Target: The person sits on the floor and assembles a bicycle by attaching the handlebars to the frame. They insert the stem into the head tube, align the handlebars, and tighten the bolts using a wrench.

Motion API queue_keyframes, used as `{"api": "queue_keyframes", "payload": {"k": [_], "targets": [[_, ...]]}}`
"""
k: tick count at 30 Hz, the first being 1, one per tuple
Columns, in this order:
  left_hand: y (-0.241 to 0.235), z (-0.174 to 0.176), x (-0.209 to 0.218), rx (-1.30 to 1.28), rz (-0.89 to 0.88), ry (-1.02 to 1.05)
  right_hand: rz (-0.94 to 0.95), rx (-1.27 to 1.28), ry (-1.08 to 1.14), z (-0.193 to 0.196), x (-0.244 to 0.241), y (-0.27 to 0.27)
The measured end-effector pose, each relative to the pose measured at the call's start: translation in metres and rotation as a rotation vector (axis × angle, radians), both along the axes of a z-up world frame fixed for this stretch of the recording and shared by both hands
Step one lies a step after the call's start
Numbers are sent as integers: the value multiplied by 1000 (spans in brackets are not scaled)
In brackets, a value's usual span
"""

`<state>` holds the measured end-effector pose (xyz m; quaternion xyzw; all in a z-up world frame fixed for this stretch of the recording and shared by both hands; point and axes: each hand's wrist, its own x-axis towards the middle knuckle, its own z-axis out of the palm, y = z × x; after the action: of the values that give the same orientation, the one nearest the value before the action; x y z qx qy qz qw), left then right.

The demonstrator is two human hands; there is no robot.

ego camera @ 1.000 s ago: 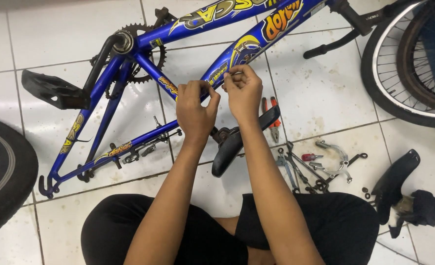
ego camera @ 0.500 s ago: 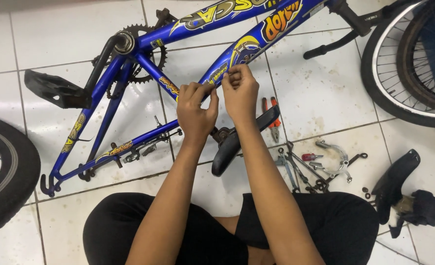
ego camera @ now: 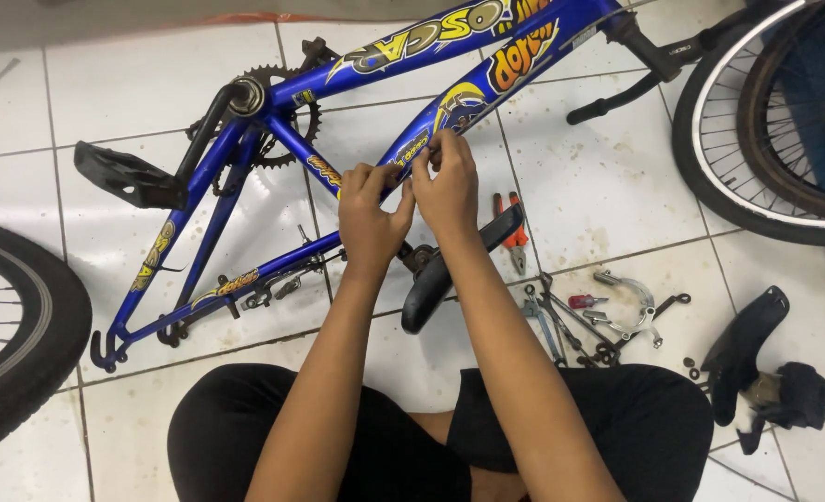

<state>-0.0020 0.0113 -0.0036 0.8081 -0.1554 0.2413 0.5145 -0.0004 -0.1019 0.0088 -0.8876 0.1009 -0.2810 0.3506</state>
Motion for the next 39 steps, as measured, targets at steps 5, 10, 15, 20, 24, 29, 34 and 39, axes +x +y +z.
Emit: {"api": "queue_keyframes", "payload": {"k": [5, 10, 15, 20, 24, 29, 34, 39], "targets": [[-1, 5, -1, 86, 18, -53, 8, 20, 0, 0, 0, 0], [-2, 5, -2, 117, 43, -70, 2, 37, -7, -1, 2, 0], [0, 9, -4, 174, 11, -41, 5, 57, -2, -1, 1, 0], [2, 6, -2, 215, -28, -18, -19, 82, 21, -2, 2, -2], [7, 7, -3, 168, -121, 73, -43, 114, 44, -10, 5, -6], [12, 8, 1, 155, -192, 156, -55, 108, 39, -8, 3, -5], [17, 4, 3, 137, -208, 187, -36, 112, 31, -3, -2, -1], [25, -1, 8, -29, -260, 313, 1, 73, 39, -3, -1, 1]]}}
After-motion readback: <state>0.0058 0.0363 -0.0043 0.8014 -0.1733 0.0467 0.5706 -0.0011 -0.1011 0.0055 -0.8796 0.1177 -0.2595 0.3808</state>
